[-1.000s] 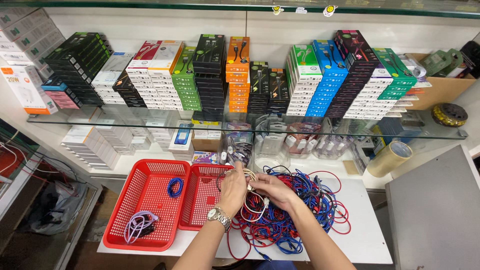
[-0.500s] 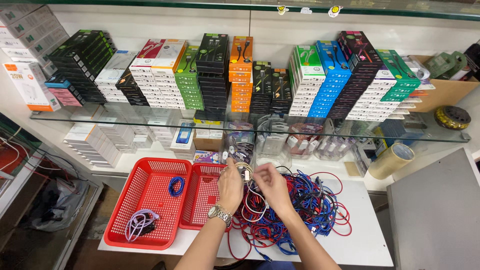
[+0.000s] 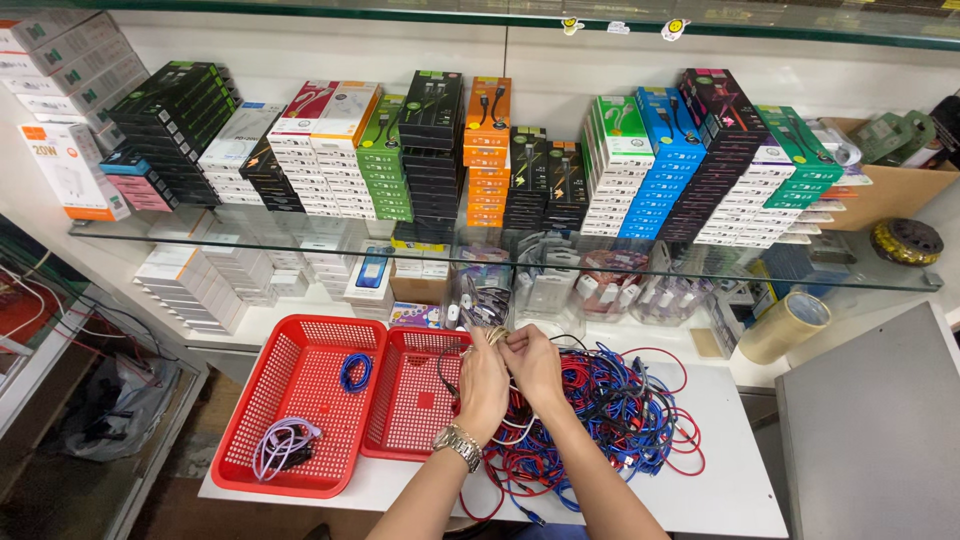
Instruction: The person repeatedly picks tangled cables from a pile on a counter, untangles and coils each one by hand, and places the coiled cables into a red plastic basket. The person handles cables of various colors including purple, black, blue, and white throughout the clip.
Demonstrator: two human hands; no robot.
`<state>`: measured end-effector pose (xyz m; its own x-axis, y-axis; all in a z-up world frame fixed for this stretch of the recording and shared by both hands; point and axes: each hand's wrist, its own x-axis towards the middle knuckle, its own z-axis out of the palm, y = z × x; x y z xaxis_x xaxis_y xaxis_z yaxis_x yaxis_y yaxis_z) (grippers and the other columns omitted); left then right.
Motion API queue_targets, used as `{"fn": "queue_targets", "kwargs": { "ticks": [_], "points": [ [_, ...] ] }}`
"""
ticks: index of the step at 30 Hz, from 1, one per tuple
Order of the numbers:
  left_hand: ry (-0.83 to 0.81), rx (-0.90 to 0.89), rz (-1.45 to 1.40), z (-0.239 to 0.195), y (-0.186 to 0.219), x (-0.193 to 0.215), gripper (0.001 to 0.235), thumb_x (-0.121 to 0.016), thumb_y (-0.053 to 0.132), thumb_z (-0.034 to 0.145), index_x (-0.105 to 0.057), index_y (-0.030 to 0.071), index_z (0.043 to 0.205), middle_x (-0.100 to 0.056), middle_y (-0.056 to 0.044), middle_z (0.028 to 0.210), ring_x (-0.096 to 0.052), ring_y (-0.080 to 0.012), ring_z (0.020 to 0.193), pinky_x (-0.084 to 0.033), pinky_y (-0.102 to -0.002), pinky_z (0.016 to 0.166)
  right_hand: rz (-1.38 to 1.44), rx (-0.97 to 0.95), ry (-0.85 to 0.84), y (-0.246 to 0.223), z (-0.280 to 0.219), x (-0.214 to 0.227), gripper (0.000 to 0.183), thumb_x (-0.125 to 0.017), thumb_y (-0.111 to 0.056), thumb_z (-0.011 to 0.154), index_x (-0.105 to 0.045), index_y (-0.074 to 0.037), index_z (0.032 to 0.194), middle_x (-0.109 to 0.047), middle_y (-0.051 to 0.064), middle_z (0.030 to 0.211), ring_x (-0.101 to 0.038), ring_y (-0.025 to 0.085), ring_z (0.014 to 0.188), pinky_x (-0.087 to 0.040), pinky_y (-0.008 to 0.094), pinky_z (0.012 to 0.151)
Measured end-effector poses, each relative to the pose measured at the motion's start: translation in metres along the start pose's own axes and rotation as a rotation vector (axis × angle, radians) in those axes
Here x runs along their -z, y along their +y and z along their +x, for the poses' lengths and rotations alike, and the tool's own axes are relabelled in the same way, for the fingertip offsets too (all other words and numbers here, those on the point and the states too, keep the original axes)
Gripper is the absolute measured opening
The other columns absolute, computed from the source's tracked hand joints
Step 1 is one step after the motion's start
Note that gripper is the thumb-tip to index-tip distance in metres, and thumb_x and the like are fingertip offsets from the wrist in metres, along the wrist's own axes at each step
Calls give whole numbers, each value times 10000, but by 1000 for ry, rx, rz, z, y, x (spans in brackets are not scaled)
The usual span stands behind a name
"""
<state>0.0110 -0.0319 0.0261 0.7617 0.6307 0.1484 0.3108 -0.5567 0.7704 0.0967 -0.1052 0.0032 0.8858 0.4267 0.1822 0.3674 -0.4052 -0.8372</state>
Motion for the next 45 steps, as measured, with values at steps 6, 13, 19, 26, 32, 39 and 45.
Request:
{"fn": "queue_targets", "kwargs": {
  "ticks": [6, 13, 19, 26, 32, 39, 45],
  "points": [
    [38, 33, -10, 9, -22, 2, 182, -483, 99, 1021, -420, -38, 1123, -659, -256, 791, -679, -431, 760, -513, -543, 663, 275, -103, -270, 25, 16, -11, 285, -810, -163, 812, -681, 35, 970, -715, 65, 794, -645, 120, 683, -537, 274, 633],
    [94, 50, -77, 34, -72, 11, 209, -458, 56, 993, -447, -14, 1189, -685, -251, 856, -693, -422, 810, -523, -531, 720, 67, 89, -537, -27, 9, 49, 186, -770, -161, 869, -739, -65, 1026, -663, 46, 786, -589, 129, 707, -491, 283, 642],
    [-116, 77, -410, 40, -83, 3, 207, -492, 125, 1033, -534, 12, 1201, -664, -123, 863, -655, -227, 729, -511, -385, 620, -394, 693, -15, -43, 13, 74, 144, -766, -116, 785, -720, -61, 911, -668, 130, 891, -656, 322, 876, -524, 405, 743],
    [-234, 273, -597, 33, -62, -2, 224, -526, 216, 1038, -615, 33, 1132, -598, -41, 750, -556, -145, 590, -450, -317, 509, 510, -52, -441, 9, 22, 23, 215, -682, -120, 931, -717, -4, 1108, -757, 117, 975, -721, 191, 867, -604, 335, 832],
    [-11, 77, -263, 39, -75, -14, 268, -513, 222, 1032, -669, 14, 1095, -713, -139, 857, -678, -251, 767, -527, -409, 709, 1067, -395, -549, 31, 6, 12, 353, -614, -198, 964, -650, 51, 1211, -753, 93, 1090, -744, 140, 970, -609, 289, 919],
    [-244, 355, -613, 34, -82, -28, 266, -572, 231, 1043, -573, -21, 1130, -696, -123, 939, -699, -193, 786, -567, -333, 638, 870, -379, -334, 47, 12, -14, 262, -663, -116, 965, -633, 23, 1186, -726, 119, 1077, -684, 209, 989, -551, 371, 936],
    [-143, 328, -1016, 29, -87, -25, 189, -601, 62, 989, -635, -43, 1143, -726, -102, 965, -728, -156, 825, -632, -277, 715, 864, -393, -496, 55, 19, -2, 278, -584, -246, 1007, -682, -33, 1158, -721, 51, 1076, -653, 157, 1061, -507, 382, 1035]
  ]
}}
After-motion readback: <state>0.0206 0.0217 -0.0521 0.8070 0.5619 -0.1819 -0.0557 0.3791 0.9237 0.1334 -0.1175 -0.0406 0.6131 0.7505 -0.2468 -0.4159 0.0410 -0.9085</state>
